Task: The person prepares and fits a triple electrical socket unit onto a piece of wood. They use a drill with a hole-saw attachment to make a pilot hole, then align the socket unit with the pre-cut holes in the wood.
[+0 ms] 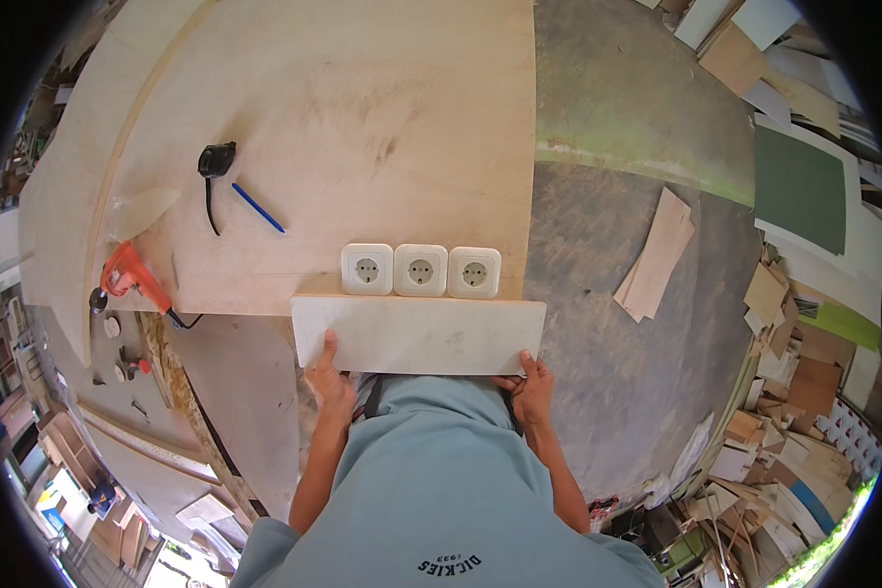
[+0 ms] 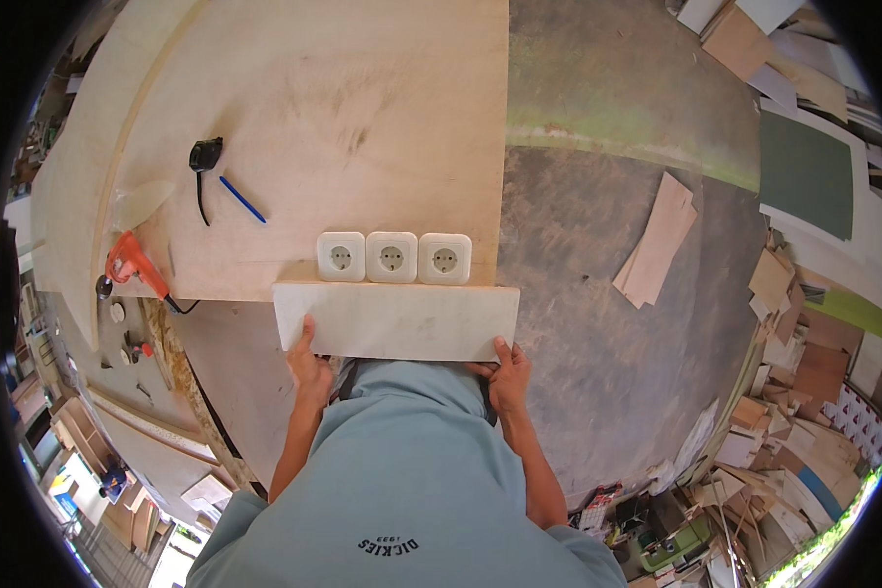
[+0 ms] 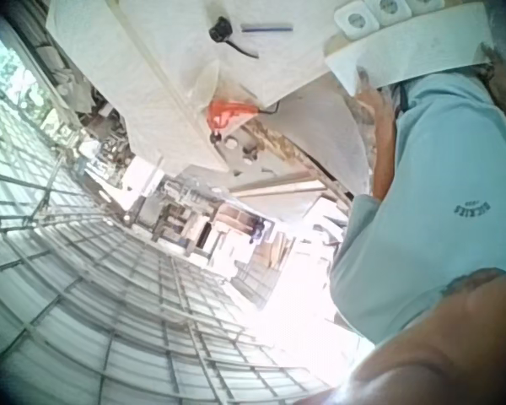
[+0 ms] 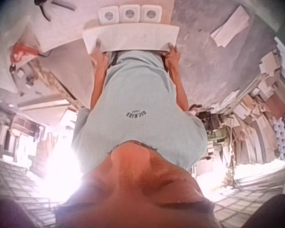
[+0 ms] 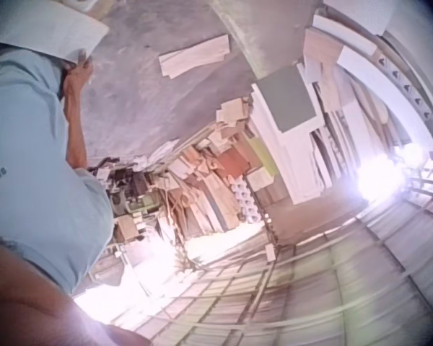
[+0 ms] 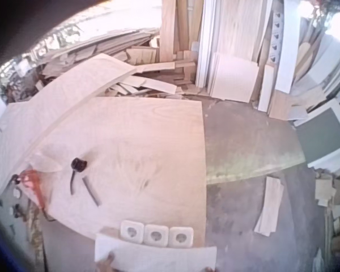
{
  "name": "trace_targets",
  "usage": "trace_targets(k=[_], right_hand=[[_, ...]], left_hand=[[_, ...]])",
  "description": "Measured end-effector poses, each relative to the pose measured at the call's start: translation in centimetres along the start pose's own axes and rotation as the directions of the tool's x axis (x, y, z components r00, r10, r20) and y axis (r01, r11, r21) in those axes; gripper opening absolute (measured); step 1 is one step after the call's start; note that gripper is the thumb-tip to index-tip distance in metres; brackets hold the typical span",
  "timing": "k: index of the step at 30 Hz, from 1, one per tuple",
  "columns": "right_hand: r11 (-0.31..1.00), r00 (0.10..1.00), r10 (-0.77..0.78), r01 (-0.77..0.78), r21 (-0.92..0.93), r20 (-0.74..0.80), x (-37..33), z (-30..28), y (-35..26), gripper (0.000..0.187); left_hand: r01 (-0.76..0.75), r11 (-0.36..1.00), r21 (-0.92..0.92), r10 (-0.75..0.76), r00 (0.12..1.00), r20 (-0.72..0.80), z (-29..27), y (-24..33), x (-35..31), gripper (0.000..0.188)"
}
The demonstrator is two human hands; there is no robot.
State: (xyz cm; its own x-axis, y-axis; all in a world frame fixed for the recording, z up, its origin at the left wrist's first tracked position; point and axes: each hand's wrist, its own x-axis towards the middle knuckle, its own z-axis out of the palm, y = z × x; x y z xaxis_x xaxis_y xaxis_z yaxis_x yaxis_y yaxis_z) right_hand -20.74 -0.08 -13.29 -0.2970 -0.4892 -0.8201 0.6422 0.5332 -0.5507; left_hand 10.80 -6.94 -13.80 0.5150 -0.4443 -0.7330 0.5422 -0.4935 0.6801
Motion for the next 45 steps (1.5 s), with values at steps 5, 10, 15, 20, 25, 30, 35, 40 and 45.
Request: trace_targets(k=[5, 10, 15, 20, 25, 30, 35, 40, 45], right_hand=[[0.996, 0.998, 0.068, -0.068, 0.062, -0.009, -0.2, -0.3, 0.0, 0.037], [0.99, 0.995, 0.096, -0.094, 0.101, -0.014, 0.0, -0.9, 0.3, 0.04], [0.987, 0.994, 0.105, -0.102, 0.125, -0.017, -0.4, -0.2, -0.3, 0.039], [0.982, 0.991, 0.133, -0.134, 0.132, 0.015, -0.4, -0.9, -0.2, 0.038], [0.985, 0.983, 0.163, -0.167, 0.044, 0.08, -0.2, -1.2, -0.8, 0.045], [0.99, 0.989, 0.138, -0.136, -0.04, 0.052, -0.5, -0.1, -2.2, 0.049], [0.999, 0.999, 0.039, -0.039, -0.028, 0.0, 0.4, -4.6, -0.4, 0.055], [0.999, 0.99, -0.005, 0.012, 0.048, -0.143, 0.3, -4.8, -2.0, 0.061], [0.945, 0.872, -0.325, 0.287, -0.156, -0.367, 0.7, -6.1, -1.5, 0.053]], left_hand=[[0.178, 0.966, -0.189, -0.164, 0.983, 0.086, -0.7, -1.1, 0.5, 0.054], [0.275, 0.927, -0.254, -0.246, 0.959, 0.141, 0.9, -0.9, -1.1, 0.052], [0.562, 0.813, -0.15, -0.514, 0.815, 0.267, 2.1, -2.8, -3.7, 0.056], [0.651, 0.758, -0.05, -0.6, 0.725, 0.34, 5.5, -3.1, -7.2, 0.076], [0.653, 0.75, -0.108, -0.616, 0.748, 0.248, 5.4, -4.4, -6.5, 0.074], [0.658, 0.746, -0.105, -0.624, 0.746, 0.234, 5.8, -3.6, -6.8, 0.074], [0.673, 0.733, -0.097, -0.644, 0.733, 0.219, 6.1, -3.1, -6.8, 0.07], [0.67, 0.738, -0.074, -0.643, 0.733, 0.221, 6.3, -2.8, -7.2, 0.072], [0.677, 0.732, -0.078, -0.647, 0.726, 0.232, 5.8, -3.0, -7.3, 0.071]])
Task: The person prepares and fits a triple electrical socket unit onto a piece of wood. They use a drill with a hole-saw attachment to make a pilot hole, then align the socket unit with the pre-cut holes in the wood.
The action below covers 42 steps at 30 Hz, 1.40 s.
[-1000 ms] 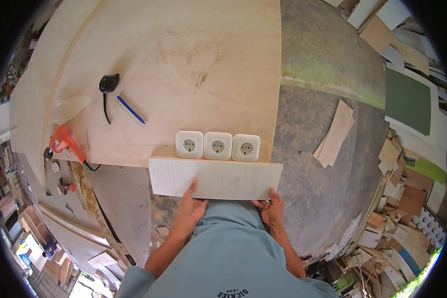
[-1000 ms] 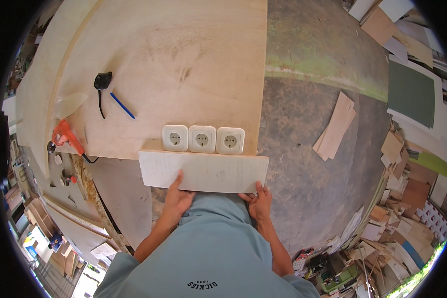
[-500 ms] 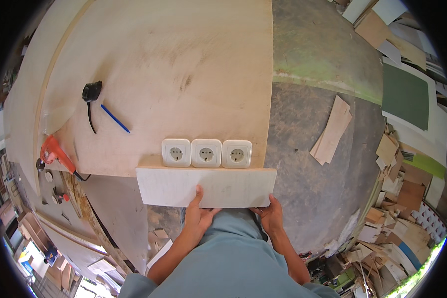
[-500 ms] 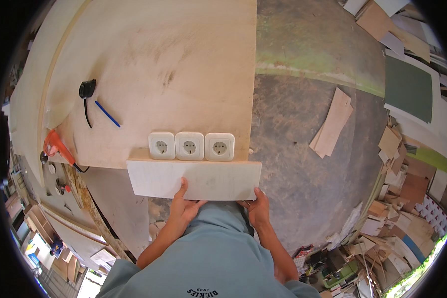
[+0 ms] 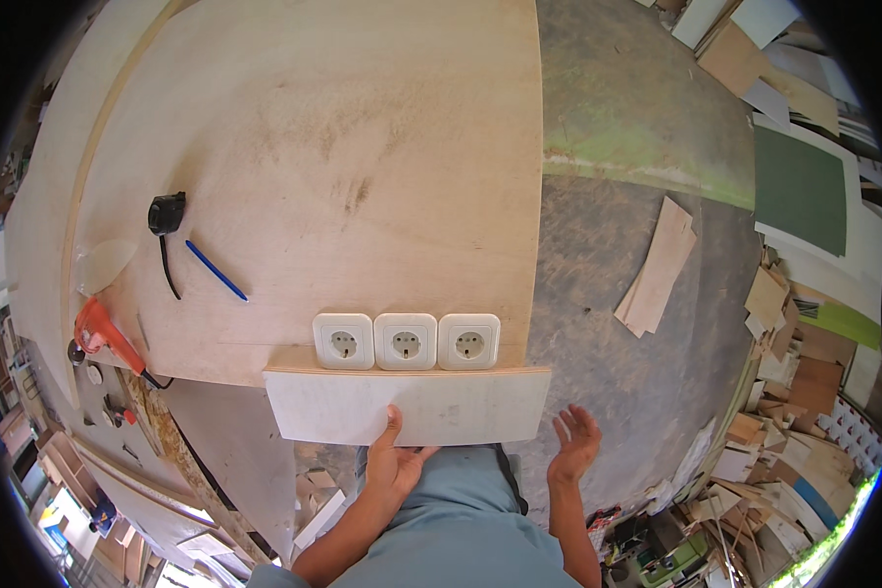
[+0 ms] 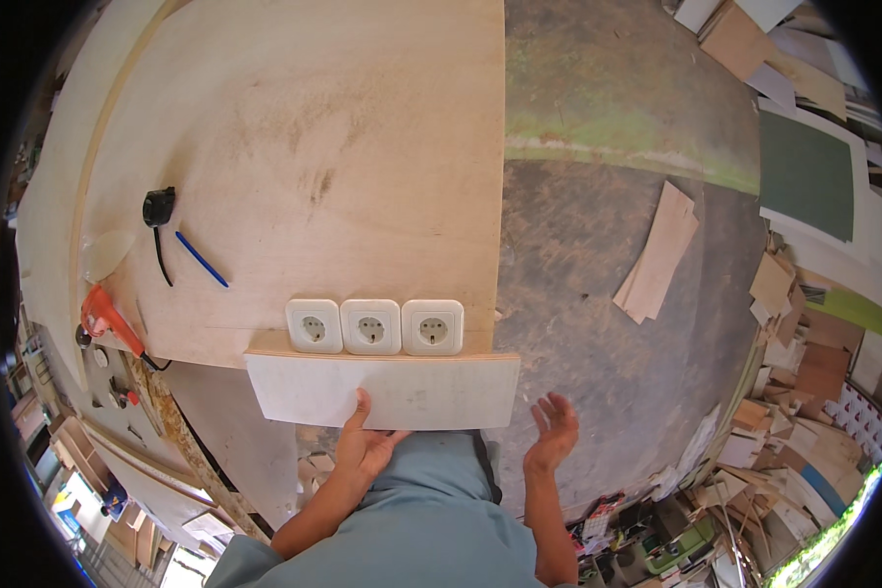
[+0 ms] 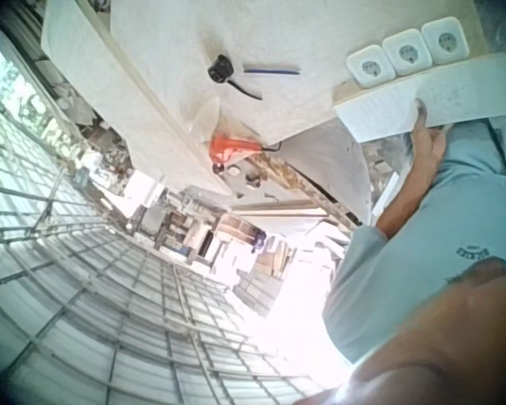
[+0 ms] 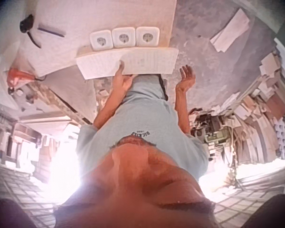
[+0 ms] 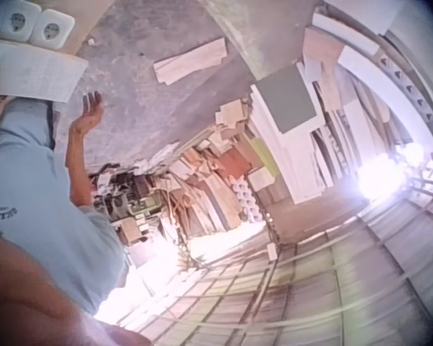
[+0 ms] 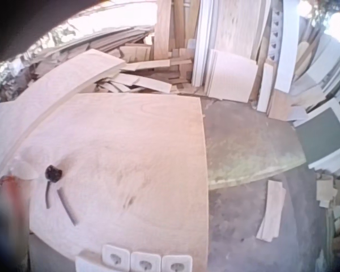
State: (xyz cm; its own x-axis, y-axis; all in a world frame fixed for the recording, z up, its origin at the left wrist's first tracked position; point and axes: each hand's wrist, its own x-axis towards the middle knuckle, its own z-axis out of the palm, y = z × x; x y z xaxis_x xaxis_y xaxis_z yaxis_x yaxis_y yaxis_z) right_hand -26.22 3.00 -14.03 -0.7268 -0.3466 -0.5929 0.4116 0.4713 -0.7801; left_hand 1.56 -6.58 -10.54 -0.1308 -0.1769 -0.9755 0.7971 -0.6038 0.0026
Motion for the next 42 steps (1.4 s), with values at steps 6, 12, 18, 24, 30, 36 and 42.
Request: trace_targets(k=[6, 12, 18, 24, 30, 36, 42], right_hand=[[0.4, 0.584, -0.646, 0.807, -0.434, 0.492, -0.6, 6.2, -5.9, 0.048], [0.029, -0.132, -0.026, 0.991, 0.133, 0.991, -4.3, 24.7, -7.6, 0.071], [-0.226, -0.517, 0.119, 0.817, 0.53, 0.848, -4.3, 31.8, -3.4, 0.082], [-0.23, -0.417, 0.283, 0.845, 0.483, 0.864, 2.3, 24.5, -8.2, 0.085], [-0.353, -0.272, 0.348, 0.848, 0.394, 0.897, 7.7, 17.5, -13.2, 0.087], [-0.279, -0.218, -0.021, 0.938, 0.203, 0.976, 5.9, 18.2, -12.2, 0.072], [-0.115, -0.457, 0.025, 0.882, 0.456, 0.889, -5.7, 31.2, -5.4, 0.06]], left_hand=[[-0.004, 1.0, 0.008, 0.004, 1.0, -0.011, 0.5, 0.1, 0.1, 0.069], [-0.014, 0.999, 0.031, 0.014, 1.0, -0.001, -1.0, 0.0, 1.5, 0.065], [-0.071, 0.997, 0.04, 0.071, 0.997, -0.001, 0.7, 0.3, 0.5, 0.066], [-0.015, 1.0, -0.008, 0.015, 0.998, 0.065, -0.5, 0.0, 2.1, 0.066], [-0.031, 1.0, -0.006, 0.031, 0.994, 0.1, -0.7, -0.3, 2.3, 0.067], [-0.054, 0.998, -0.02, 0.055, 0.994, 0.093, -1.0, -0.8, 2.7, 0.066], [-0.062, 0.998, -0.001, 0.062, 0.998, 0.003, 0.1, -0.1, 1.8, 0.058]])
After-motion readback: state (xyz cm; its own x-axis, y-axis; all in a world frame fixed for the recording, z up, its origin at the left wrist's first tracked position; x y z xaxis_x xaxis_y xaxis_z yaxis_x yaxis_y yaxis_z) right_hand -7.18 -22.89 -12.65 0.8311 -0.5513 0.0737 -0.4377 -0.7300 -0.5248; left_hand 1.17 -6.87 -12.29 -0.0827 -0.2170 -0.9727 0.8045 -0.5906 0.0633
